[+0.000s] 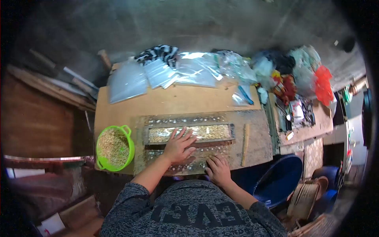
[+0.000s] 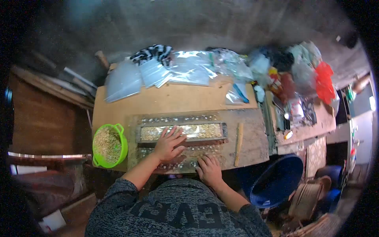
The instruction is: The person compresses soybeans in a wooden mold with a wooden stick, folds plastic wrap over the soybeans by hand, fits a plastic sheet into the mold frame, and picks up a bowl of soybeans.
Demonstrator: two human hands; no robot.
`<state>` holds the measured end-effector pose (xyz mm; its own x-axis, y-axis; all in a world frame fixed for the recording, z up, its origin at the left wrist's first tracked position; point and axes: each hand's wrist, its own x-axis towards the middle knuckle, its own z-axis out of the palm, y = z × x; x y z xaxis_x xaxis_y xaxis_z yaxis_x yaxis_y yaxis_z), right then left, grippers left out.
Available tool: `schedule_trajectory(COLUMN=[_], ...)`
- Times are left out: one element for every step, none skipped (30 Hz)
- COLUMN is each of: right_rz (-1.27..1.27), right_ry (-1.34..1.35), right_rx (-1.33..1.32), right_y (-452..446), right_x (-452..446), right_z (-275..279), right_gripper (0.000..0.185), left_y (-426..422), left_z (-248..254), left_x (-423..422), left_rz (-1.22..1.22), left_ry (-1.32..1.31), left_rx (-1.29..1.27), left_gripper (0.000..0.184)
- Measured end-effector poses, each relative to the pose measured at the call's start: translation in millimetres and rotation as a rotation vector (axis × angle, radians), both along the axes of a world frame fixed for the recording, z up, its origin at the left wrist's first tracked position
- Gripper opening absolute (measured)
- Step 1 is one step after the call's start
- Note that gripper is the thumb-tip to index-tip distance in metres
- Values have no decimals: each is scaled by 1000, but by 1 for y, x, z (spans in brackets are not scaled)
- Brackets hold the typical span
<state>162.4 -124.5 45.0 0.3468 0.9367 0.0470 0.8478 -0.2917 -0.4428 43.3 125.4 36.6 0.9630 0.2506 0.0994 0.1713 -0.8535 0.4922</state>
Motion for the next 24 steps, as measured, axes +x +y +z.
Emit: schedule_trajectory(right_rz=[6, 10, 38, 0, 10, 23, 16, -12, 5, 24, 16, -5, -50, -92, -106, -247, -387, -479, -569, -714, -857, -974, -1088, -1285], right_ry=[13, 25, -54, -58, -13, 35, 22, 17, 37, 58, 106, 101, 136, 169, 164, 92, 18, -82, -184, -148, -112, -152, -190, -50], right_rx=[2, 7, 18, 16, 12, 10, 37, 36, 42, 46, 45, 45, 134, 224, 226, 316, 404, 378, 349, 376, 404, 456, 506, 405], right_y=[2, 1, -3, -6, -7, -8, -10, -13, -16, -20, -24, -28, -32, -34, -39, -46, -57, -67, -80, -96, -111, -125, -138, -147], right_x=[0, 0, 1, 1, 2, 2, 3, 3, 3, 2, 3, 7, 12, 19, 29, 46, 63, 83, 108, 134, 160, 182, 201, 217], right_z=[3, 5, 1, 2, 2, 3, 6, 6, 4, 2, 0, 3, 8, 12, 6, -5, -15, -13, -9, -12, -19, -26, -31, -26], right_gripper=[46, 45, 41, 41, 40, 39, 36, 36, 35, 34, 34, 34, 33, 33, 33, 32, 31, 30, 28, 27, 27, 27, 28, 29], left_y=[1, 1, 0, -1, -1, -1, 0, 0, -1, -2, -2, -1, 0, -1, -1, -2, -2, -2, -2, -3, -3, -4, -4, -4], left_z=[2, 3, 5, 4, 3, 3, 4, 5, 7, 9, 13, 13, 11, 9, 9, 11, 14, 15, 14, 14, 15, 14, 14, 15], left_x=[0, 2, 2, 2, 3, 2, 2, 3, 2, 3, 3, 4, 4, 3, 3, 4, 5, 6, 7, 6, 6, 7, 7, 8], left_rz=[-1, -42, -13, 17, 24, -8, -5, 3, 7, -17, -18, -18, -20, -36, -17, 3, 7, -5, 8, 23, 24, 15, 26, 38], left_ry=[-2, -8, 2, 13, -8, -11, -4, 2, 5, 1, 17, 33, 34, 31, 37, 43, 40, 38, 42, 47, 48, 45, 43, 41], left_rx=[0, -1, 2, 4, -21, -21, -13, -4, -44, -46, -25, -3, -9, -9, -24, -39, -53, -54, -56, -59, -61, -62, -69, -76], left_gripper=[55, 55, 55, 54, 56, 56, 56, 57, 55, 55, 53, 51, 50, 50, 50, 50, 49, 49, 49, 49, 49, 49, 49, 48])
